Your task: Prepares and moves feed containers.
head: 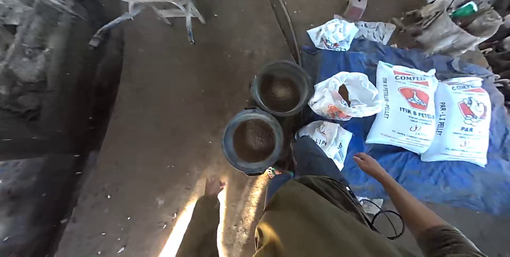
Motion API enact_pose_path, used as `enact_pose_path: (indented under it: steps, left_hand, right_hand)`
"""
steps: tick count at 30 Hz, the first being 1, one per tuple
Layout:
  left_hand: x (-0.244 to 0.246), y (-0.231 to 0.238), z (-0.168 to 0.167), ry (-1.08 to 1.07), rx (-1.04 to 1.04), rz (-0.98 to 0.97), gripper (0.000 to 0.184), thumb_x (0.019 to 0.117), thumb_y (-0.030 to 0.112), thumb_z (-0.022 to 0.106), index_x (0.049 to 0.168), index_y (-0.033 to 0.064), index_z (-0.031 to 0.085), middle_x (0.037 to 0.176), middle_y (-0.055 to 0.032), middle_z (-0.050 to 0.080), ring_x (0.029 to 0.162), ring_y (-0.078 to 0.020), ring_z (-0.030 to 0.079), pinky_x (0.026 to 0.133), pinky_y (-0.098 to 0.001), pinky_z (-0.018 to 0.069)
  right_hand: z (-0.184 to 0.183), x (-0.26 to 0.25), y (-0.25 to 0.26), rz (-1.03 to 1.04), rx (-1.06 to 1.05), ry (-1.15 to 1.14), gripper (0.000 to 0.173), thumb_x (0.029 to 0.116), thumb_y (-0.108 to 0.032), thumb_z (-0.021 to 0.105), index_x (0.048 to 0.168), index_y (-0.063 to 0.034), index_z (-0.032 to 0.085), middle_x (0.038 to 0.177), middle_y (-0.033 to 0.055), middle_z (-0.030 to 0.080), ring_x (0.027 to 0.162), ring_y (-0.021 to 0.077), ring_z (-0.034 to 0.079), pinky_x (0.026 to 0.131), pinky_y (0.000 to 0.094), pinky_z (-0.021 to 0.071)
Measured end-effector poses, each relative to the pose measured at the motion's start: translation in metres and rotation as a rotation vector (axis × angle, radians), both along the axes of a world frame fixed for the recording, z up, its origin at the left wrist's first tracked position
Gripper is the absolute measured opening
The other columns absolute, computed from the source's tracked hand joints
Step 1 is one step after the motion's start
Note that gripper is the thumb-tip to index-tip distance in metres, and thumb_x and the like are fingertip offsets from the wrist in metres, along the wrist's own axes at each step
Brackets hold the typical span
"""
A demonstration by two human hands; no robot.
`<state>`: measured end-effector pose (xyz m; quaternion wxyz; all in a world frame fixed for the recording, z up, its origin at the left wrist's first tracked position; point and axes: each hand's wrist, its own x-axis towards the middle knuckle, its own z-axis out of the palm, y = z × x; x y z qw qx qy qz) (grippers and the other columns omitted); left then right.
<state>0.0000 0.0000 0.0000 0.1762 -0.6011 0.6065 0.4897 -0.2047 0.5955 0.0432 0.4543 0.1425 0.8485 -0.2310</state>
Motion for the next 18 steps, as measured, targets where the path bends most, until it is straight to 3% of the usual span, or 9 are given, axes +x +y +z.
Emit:
enact_pose_path:
  steps: [2, 5, 7, 10, 12, 14, 18]
  left_hand:
    - [-0.083, -0.001, 0.008, 0.059, 0.009, -0.085, 0.049, 0.1105, 0.025, 0.042, 0.154, 0.0046, 0.035, 0.120, -0.0275, 0.061, 0.092, -0.0317, 0.064, 0.081, -0.0475, 0.0548]
    - [-0.189, 0.009, 0.002, 0.132, 0.037, -0.258, 0.048, 0.1101, 0.021, 0.043, 0.153, 0.0018, 0.035, 0.135, -0.0276, 0.056, 0.104, -0.0314, 0.066, 0.089, -0.0446, 0.0556]
    - [-0.248, 0.017, -0.026, 0.133, 0.033, -0.454, 0.047, 0.1082, 0.022, 0.048, 0.150, 0.0016, 0.042, 0.131, -0.0263, 0.059, 0.108, -0.0319, 0.066, 0.093, -0.0458, 0.0550]
    - [-0.338, 0.038, -0.086, 0.094, 0.047, -0.662, 0.044, 0.1074, 0.027, 0.050, 0.145, 0.0051, 0.052, 0.125, -0.0207, 0.066, 0.112, -0.0310, 0.067, 0.100, -0.0483, 0.0518]
    - [-0.400, 0.053, -0.141, 0.092, 0.082, -0.675, 0.043, 0.1081, 0.029, 0.049, 0.143, 0.0053, 0.055, 0.126, -0.0192, 0.067, 0.115, -0.0291, 0.065, 0.103, -0.0470, 0.0498]
    - [-0.462, 0.065, -0.213, 0.098, 0.140, -0.679, 0.045, 0.1094, 0.032, 0.047, 0.145, 0.0043, 0.054, 0.135, -0.0193, 0.063, 0.124, -0.0281, 0.062, 0.109, -0.0457, 0.0466]
    - [-0.568, 0.063, -0.385, 0.137, 0.114, -0.722, 0.054, 0.1107, 0.037, 0.042, 0.150, 0.0002, 0.047, 0.150, -0.0248, 0.050, 0.140, -0.0367, 0.048, 0.118, -0.0536, 0.0359]
  right_hand:
    - [-0.022, 0.005, 0.013, -0.062, 0.017, -0.071, 0.045, 0.1103, -0.033, 0.044, 0.137, 0.0007, 0.058, 0.128, 0.0280, 0.064, 0.114, 0.0413, 0.065, 0.099, 0.0599, 0.0501]
    - [-0.052, -0.032, -0.005, 0.022, -0.019, -0.126, 0.045, 0.1103, -0.033, 0.043, 0.135, 0.0006, 0.060, 0.124, 0.0274, 0.066, 0.111, 0.0410, 0.066, 0.098, 0.0600, 0.0500]
    - [-0.083, -0.081, -0.036, 0.155, -0.054, -0.138, 0.046, 0.1105, -0.034, 0.041, 0.134, 0.0007, 0.062, 0.123, 0.0273, 0.067, 0.115, 0.0416, 0.065, 0.102, 0.0609, 0.0472]
    - [-0.169, -0.180, -0.090, 0.308, -0.118, -0.136, 0.047, 0.1108, -0.034, 0.040, 0.129, 0.0013, 0.064, 0.118, 0.0273, 0.068, 0.114, 0.0419, 0.065, 0.102, 0.0613, 0.0464]
    - [-0.237, -0.255, -0.135, 0.325, -0.150, -0.158, 0.048, 0.1110, -0.035, 0.039, 0.133, 0.0004, 0.063, 0.126, 0.0267, 0.067, 0.122, 0.0411, 0.062, 0.107, 0.0605, 0.0444]
    - [-0.307, -0.327, -0.173, 0.258, -0.167, -0.122, 0.049, 0.1109, -0.037, 0.038, 0.130, -0.0003, 0.065, 0.124, 0.0247, 0.068, 0.120, 0.0379, 0.064, 0.106, 0.0579, 0.0461]
    - [-0.450, -0.454, -0.223, 0.123, -0.161, 0.065, 0.048, 0.1116, -0.035, 0.039, 0.128, 0.0005, 0.066, 0.120, 0.0257, 0.069, 0.117, 0.0386, 0.066, 0.104, 0.0578, 0.0475]
